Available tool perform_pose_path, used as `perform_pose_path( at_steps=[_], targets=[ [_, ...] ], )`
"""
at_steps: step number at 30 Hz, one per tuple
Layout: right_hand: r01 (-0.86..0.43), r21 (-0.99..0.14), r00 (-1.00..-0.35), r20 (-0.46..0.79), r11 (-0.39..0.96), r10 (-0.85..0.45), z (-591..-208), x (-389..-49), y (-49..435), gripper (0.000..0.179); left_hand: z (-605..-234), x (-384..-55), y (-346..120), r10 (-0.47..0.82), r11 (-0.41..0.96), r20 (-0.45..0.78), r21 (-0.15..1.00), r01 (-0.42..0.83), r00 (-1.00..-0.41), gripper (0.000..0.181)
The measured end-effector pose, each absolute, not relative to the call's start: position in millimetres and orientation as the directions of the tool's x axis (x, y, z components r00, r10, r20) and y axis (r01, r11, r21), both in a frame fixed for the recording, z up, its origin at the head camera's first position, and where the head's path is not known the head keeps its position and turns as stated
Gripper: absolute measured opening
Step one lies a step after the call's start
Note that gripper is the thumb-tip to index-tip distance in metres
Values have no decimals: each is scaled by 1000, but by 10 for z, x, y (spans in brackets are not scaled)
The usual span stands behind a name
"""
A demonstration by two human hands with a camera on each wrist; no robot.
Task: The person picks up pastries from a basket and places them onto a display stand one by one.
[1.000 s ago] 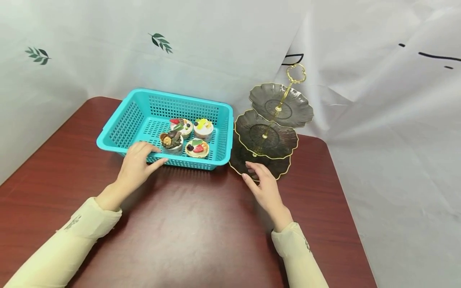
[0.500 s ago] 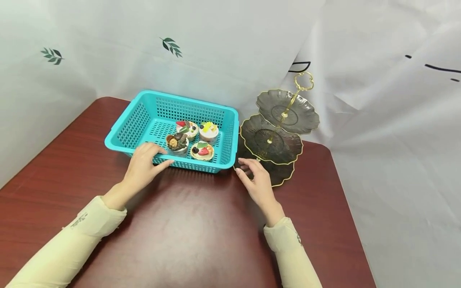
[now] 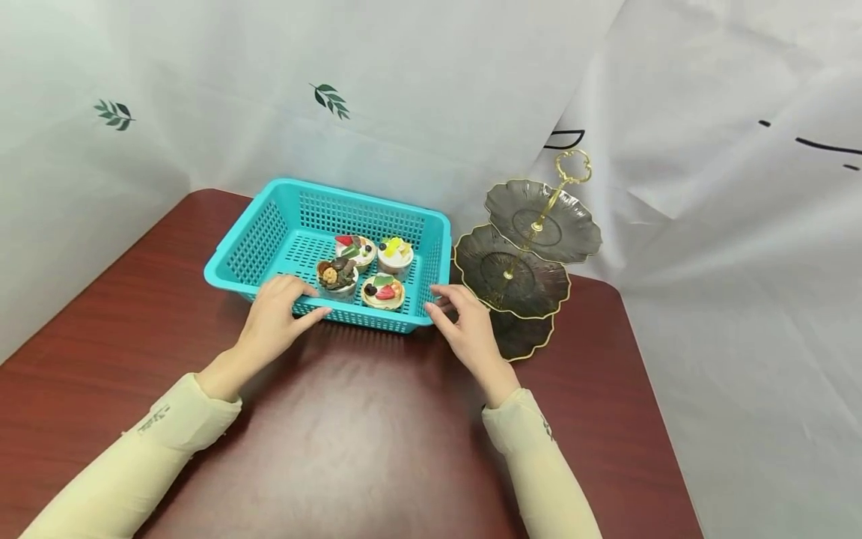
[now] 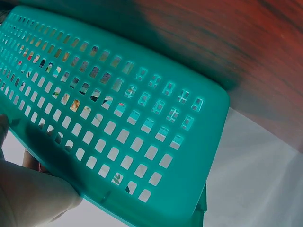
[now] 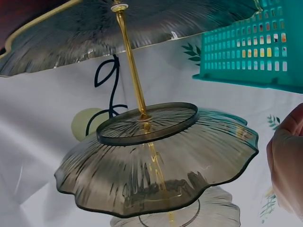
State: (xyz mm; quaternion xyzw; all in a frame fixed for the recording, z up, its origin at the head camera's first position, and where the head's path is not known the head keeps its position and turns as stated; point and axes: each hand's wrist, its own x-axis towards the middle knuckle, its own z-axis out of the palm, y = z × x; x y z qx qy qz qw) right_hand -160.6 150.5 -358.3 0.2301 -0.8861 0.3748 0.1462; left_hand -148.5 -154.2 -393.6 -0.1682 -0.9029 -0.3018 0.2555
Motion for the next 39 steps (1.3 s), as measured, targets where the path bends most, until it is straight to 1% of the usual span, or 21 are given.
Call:
perform_pose_path(
  at_steps=[7, 19, 27, 30, 39],
  targets=[
    [-481, -565, -875, 356, 670, -327, -3541, -1692, 1454, 31, -3937, -1475, -1537, 148, 759, 560, 464, 456, -815, 32],
    [-482, -496, -874, 222, 722, -432, -3476, -1963, 1304, 40, -3928, -1461, -1538, 144, 756, 564, 467, 458, -813, 31],
    [-441, -426, -886, 64, 790, -460, -3445, -2110, 1157, 52, -3910, -1446, -1538, 151, 760, 558, 462, 457, -816, 31],
    [-443, -398, -882, 32, 803, -471, -3462, -2161, 1100, 53, -3908, -1438, -1539, 152, 764, 554, 460, 453, -819, 32],
    [-502, -335, -842, -18, 797, -538, -3487, -2258, 984, 57, -3937, -1449, -1540, 148, 763, 561, 459, 455, -814, 31]
  ],
)
